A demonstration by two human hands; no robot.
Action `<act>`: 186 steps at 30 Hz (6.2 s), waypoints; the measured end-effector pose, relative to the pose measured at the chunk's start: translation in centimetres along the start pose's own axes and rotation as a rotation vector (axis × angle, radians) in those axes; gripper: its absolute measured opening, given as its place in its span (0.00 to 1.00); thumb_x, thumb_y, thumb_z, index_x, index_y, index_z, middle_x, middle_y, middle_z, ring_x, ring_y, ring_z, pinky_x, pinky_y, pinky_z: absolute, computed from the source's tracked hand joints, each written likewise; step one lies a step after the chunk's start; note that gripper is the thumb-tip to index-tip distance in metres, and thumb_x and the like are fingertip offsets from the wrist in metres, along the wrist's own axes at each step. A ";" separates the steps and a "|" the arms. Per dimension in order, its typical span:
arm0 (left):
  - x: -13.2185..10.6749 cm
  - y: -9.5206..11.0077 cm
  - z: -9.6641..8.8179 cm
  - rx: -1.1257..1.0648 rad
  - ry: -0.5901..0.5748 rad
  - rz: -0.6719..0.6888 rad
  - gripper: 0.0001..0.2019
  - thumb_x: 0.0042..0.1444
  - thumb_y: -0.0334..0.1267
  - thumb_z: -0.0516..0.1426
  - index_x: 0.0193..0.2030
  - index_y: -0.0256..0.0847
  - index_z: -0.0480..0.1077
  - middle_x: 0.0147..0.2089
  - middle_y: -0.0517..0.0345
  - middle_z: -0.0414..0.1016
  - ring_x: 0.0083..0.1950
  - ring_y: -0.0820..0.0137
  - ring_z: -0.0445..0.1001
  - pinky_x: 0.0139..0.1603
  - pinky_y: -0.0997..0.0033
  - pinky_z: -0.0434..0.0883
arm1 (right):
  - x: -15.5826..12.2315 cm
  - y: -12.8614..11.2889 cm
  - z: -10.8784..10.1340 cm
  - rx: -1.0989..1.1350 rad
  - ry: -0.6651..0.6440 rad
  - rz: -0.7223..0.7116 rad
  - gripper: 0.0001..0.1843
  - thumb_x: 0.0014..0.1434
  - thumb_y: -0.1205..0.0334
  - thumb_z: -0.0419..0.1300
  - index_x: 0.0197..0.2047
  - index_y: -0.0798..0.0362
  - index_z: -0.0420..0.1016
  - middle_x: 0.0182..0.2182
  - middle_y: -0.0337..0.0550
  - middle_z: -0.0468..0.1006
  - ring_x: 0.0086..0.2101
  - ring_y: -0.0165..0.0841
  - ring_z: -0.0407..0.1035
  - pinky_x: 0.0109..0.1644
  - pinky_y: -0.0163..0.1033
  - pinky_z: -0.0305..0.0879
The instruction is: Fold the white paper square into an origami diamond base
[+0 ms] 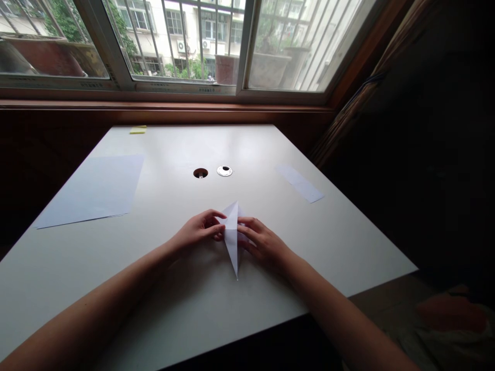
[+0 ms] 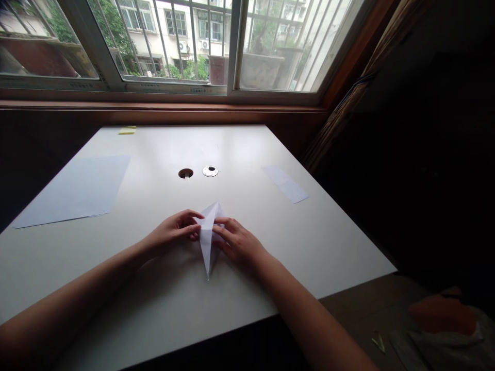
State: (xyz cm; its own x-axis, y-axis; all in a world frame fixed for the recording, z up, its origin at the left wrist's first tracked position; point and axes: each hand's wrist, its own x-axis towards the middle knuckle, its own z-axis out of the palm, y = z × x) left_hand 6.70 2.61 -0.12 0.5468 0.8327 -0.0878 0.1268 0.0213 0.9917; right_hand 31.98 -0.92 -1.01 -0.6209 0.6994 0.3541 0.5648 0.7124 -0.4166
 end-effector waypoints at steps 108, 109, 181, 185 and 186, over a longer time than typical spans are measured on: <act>-0.5 -2.0 -0.9 1.303 0.025 0.495 0.25 0.70 0.44 0.47 0.71 0.42 0.54 0.71 0.50 0.59 0.68 0.56 0.62 0.64 0.54 0.62 | -0.5 -1.9 0.7 -0.184 -0.086 -0.174 0.24 0.69 0.62 0.51 0.66 0.54 0.64 0.63 0.47 0.69 0.63 0.39 0.61 0.66 0.49 0.62; -0.6 -1.9 -0.9 1.318 0.051 0.469 0.25 0.70 0.45 0.47 0.71 0.43 0.55 0.71 0.51 0.59 0.66 0.55 0.63 0.62 0.54 0.63 | -0.4 -1.9 0.7 -0.172 -0.073 -0.174 0.24 0.68 0.64 0.51 0.66 0.53 0.65 0.62 0.47 0.70 0.62 0.39 0.63 0.65 0.48 0.64; -1.6 -1.1 -0.4 1.178 -0.006 0.817 0.21 0.67 0.34 0.52 0.66 0.38 0.61 0.61 0.45 0.72 0.60 0.61 0.74 0.55 0.61 0.78 | -0.3 -0.1 -0.5 -0.215 0.161 -0.062 0.18 0.65 0.65 0.60 0.58 0.47 0.72 0.54 0.45 0.77 0.59 0.41 0.65 0.61 0.51 0.67; -1.6 -1.0 -0.6 1.171 -0.011 0.863 0.21 0.67 0.34 0.53 0.66 0.39 0.61 0.59 0.46 0.74 0.53 0.64 0.78 0.49 0.65 0.80 | -0.1 -0.4 -0.3 -0.192 0.230 -0.090 0.16 0.65 0.67 0.60 0.55 0.46 0.74 0.48 0.42 0.81 0.54 0.39 0.69 0.56 0.48 0.68; -1.6 -0.8 -0.6 1.170 -0.011 0.881 0.21 0.67 0.33 0.53 0.66 0.39 0.62 0.58 0.46 0.75 0.53 0.64 0.79 0.50 0.65 0.79 | -0.1 -0.4 -0.3 -0.186 0.247 -0.093 0.16 0.64 0.67 0.60 0.54 0.46 0.75 0.46 0.42 0.82 0.52 0.38 0.71 0.54 0.47 0.69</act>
State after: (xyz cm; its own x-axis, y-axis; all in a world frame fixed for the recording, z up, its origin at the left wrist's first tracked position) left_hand 5.28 1.59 -0.77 0.8068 0.3341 0.4872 0.3374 -0.9376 0.0841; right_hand 31.96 -1.28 -0.60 -0.5362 0.6077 0.5858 0.6158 0.7563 -0.2209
